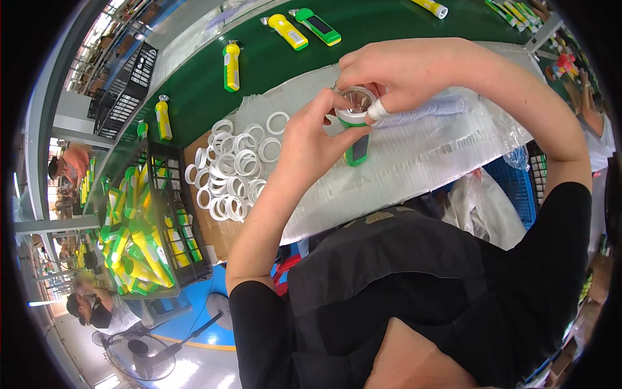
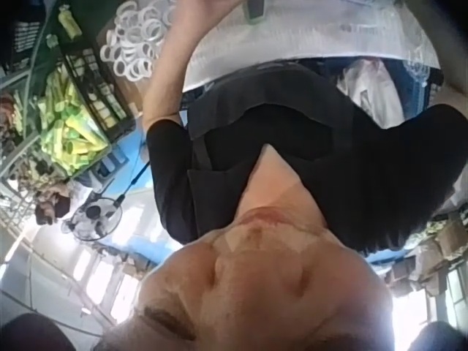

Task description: Assembling the lens, reflector, and casing components of hand-held flashlights on a factory assembly line.

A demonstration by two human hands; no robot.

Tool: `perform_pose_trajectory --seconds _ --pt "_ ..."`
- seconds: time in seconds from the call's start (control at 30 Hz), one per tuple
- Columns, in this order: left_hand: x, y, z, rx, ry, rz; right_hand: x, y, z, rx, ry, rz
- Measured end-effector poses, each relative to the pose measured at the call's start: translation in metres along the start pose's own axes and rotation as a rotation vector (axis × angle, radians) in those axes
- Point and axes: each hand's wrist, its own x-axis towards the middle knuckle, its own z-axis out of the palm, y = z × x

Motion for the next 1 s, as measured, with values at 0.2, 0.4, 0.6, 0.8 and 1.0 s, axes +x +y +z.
perform_pose_trajectory --seconds 0.2,0.4,0.6,0.8,1.0 --pt "0.003 -0.004 0.003 0.031 0.020 0.023 0.006 -0.008 0.010 -0.159 0.026 0.231" --pt "0.003 0.000 0.007 0.041 0.051 0.074 0.001 0.001 0.019 -0.246 0.167 0.369" --pt "0.002 -0.003 0.010 0.076 0.049 0.097 0.002 -0.006 0.030 -0.257 0.308 0.347" --pt "0.001 -0.004 0.013 0.058 0.067 0.151 -0.001 0.007 0.028 -0.006 0.279 -0.046" --pt "0.004 -0.005 0.012 0.045 0.076 0.118 0.001 -0.014 0.023 -0.197 0.172 0.425"
